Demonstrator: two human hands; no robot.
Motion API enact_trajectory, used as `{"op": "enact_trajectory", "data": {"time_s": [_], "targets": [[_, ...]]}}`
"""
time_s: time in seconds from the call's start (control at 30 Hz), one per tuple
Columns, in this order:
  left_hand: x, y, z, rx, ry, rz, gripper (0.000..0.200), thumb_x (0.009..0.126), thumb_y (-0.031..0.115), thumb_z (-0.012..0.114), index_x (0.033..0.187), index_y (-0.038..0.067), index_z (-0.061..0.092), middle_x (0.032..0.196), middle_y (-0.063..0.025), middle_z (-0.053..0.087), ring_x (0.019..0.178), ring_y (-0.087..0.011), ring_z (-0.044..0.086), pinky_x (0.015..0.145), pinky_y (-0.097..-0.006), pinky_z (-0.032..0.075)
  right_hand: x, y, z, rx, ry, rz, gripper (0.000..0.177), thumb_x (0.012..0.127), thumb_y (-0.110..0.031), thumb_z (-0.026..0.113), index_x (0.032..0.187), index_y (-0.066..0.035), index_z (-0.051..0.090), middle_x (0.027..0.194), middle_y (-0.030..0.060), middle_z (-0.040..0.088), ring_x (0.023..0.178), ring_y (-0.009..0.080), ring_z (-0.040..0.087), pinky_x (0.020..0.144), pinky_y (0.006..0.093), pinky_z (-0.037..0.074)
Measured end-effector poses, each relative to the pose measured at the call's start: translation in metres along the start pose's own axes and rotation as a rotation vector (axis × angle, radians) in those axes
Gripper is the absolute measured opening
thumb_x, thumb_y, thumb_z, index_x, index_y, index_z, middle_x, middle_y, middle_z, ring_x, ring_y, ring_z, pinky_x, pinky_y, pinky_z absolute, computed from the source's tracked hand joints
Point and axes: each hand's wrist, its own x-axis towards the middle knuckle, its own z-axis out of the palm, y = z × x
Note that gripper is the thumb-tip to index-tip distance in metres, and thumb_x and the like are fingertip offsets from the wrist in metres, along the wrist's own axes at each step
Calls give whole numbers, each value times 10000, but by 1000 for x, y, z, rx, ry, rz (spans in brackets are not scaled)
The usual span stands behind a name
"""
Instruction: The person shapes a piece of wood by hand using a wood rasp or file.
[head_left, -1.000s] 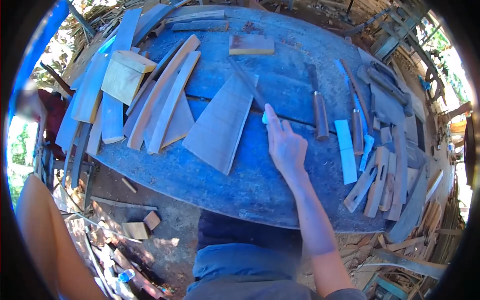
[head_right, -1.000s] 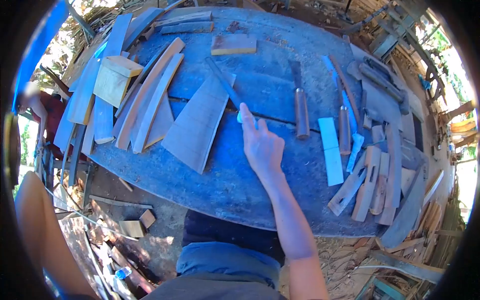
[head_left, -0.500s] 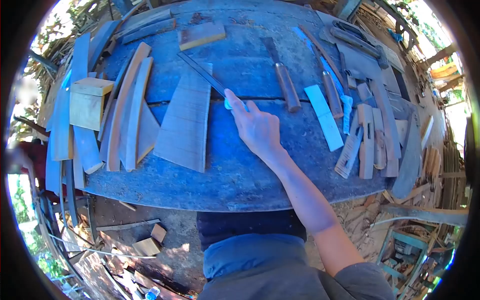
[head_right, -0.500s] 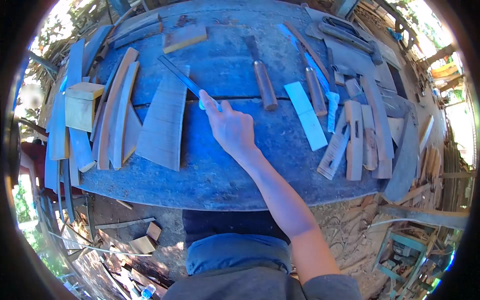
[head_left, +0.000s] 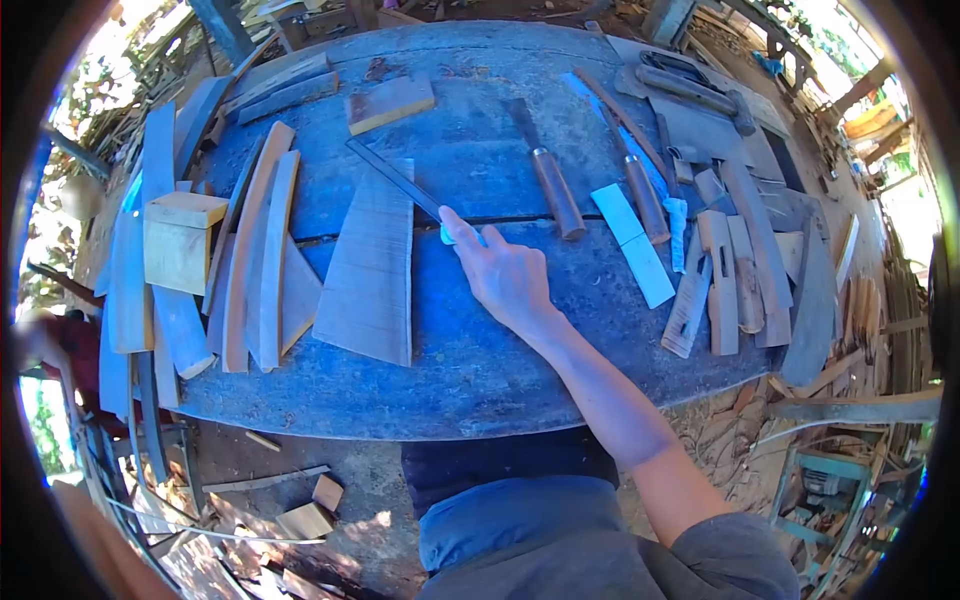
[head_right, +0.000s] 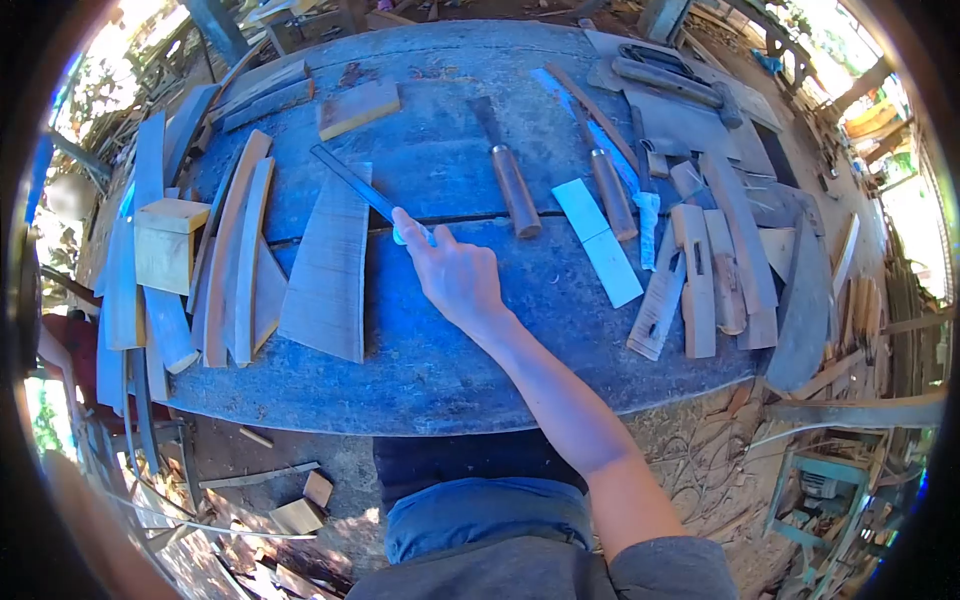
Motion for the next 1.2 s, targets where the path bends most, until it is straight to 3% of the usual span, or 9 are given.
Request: {"op": "enact_trajectory", "data": {"time_s": [0.3,0.33,0.4,0.6,0.73,0.9,1.03,1.13,1.2], "targets": [[-9,36,-54,208,72,-10,859,885,356,723,1523,-7,277,1545,-223,326,1427,-316,340,1146,-401,310,1,10,2,307,101,82,439,997,-252,544,1431,-206,496,775,105,656,553,282,652,473,405,504],[-16,22,-15,73,56,-147,1143,752,509,802,1555,8,162,1560,-280,256,1466,-374,256,1183,-445,235,2,11,1,366,95,92,434,1001,-244,537,1431,-209,495,775,115,657,582,301,659,496,421,511],[-40,-7,27,460,-8,-184,1284,663,567,840,1563,18,107,1563,-323,185,1472,-429,198,1187,-509,195,4,13,0,400,50,98,431,1001,-226,529,1430,-214,497,785,129,656,614,320,664,525,446,517],[-42,-33,34,442,218,-391,1318,649,615,830,1550,-8,97,1570,-335,96,1450,-498,163,1165,-557,217,-32,-23,-49,485,-104,44,493,961,-157,529,1445,-238,484,825,166,656,673,383,675,605,514,543],[-44,-35,42,358,168,-369,1271,649,623,822,1520,-41,176,1445,-293,302,1298,-456,359,1096,-532,306,-42,-50,-57,341,-335,-26,545,922,-109,531,1451,-229,477,784,184,653,663,395,683,609,515,562],[-42,-31,60,447,269,-344,1264,655,645,802,1500,-79,201,1384,-260,372,1255,-427,390,1068,-515,309,44,-34,-16,141,-294,77,521,913,-109,491,1433,-138,463,810,218,690,709,402,698,621,500,568],[-39,-36,67,495,324,-322,1235,663,639,787,1486,-94,230,1378,-259,391,1265,-418,390,1068,-512,288,21,-37,-25,172,-305,-37,583,896,-112,519,1470,-148,422,792,208,691,712,397,701,631,495,571],[-40,-37,68,483,361,-297,1210,666,633,784,1479,-91,254,1384,-262,387,1268,-412,392,1063,-509,284,-15,-62,-68,94,-601,-3,614,903,-138,523,1500,-171,387,793,198,689,751,428,702,677,540,566],[-33,-42,72,453,361,-305,1199,684,637,773,1487,-81,244,1389,-258,378,1278,-412,377,1069,-521,270,-1,-52,-54,89,-509,-8,587,911,-139,504,1489,-168,404,803,209,691,769,434,701,696,548,562]]}}
